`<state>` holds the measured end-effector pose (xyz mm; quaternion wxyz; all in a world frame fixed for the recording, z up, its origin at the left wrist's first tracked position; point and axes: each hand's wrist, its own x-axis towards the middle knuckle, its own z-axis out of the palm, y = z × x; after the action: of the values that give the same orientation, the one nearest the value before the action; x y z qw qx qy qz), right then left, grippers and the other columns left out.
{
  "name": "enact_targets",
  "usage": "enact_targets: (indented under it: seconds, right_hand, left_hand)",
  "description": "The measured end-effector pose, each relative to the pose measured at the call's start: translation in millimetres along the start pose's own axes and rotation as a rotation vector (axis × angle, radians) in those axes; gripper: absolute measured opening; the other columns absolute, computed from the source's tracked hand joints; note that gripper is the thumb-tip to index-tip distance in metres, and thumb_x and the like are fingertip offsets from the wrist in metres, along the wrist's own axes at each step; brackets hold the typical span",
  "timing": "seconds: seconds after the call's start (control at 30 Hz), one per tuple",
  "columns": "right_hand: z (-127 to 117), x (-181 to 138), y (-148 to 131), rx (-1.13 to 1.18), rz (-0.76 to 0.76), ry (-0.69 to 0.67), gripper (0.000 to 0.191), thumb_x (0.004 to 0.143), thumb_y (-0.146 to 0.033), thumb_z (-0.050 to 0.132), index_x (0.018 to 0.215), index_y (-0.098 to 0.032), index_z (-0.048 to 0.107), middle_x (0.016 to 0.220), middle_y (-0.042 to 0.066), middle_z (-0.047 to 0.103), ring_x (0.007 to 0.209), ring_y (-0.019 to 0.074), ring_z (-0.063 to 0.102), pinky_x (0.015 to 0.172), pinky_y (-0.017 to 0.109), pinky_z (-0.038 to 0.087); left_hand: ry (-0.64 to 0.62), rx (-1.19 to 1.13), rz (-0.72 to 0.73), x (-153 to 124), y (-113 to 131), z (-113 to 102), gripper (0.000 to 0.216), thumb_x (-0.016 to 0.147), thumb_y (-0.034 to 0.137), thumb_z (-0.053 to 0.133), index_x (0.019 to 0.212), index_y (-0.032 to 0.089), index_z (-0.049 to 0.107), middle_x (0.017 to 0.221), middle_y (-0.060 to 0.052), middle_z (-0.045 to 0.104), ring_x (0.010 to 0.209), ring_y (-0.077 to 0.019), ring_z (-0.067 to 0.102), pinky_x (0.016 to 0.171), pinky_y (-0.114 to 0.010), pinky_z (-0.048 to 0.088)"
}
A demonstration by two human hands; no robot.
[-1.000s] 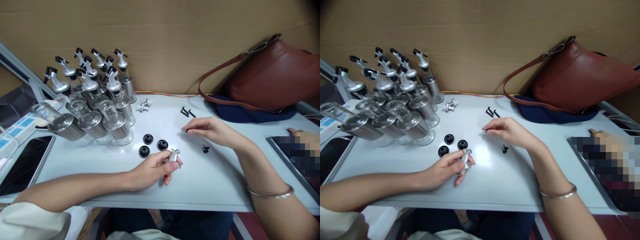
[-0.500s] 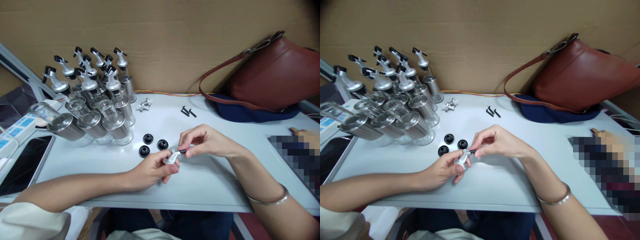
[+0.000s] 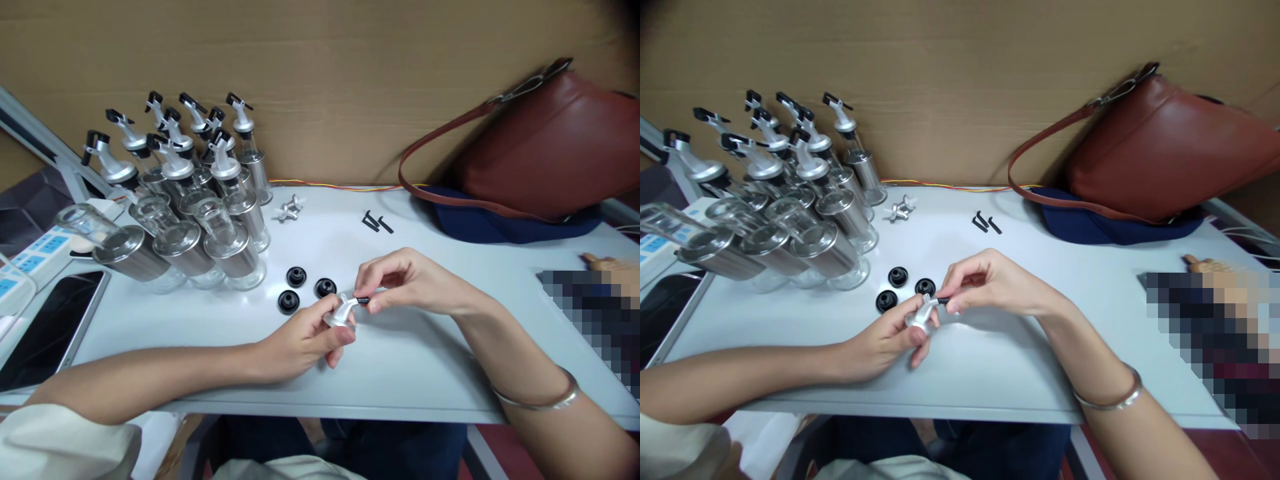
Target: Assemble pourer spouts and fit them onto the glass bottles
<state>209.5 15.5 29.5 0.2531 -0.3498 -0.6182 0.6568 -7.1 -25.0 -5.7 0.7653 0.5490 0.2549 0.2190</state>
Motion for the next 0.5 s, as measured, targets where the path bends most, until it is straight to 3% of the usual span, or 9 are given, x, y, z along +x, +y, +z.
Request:
enact_targets:
  seconds: [0.27,0.5]
  right_hand:
    - [0.3,1.1,-1.0,-0.054,-0.006,0.024,0.011,0.067,-0.023,0.083,0.077,-0.018,0.08,0.074,0.005,0.074,0.062,0.0121,0.063,0.061,0.024,0.053]
    - [-3.0,-2.0,-0.9,0.035,0.0,-0.098,0.012,0.077,-0.022,0.078,0.087,-0.016,0.079,0.08,0.005,0.074,0.061,0.0097,0.062,0.062,0.023,0.053]
  left_hand:
    - [0.002,0.029,-0.026,0.3,-1.5,-1.9,0.05,0.082,0.067,0.056,0.088,0.019,0.043,0.059,0.006,0.05,0.055,-0.0084,0.043,0.06,-0.024,0.034]
    - [-0.039,0.018,0.001,-0.3,-0.1,-1.1,0.053,0.08,0.068,0.056,0.093,0.018,0.045,0.061,0.006,0.049,0.055,-0.0087,0.042,0.06,-0.023,0.034]
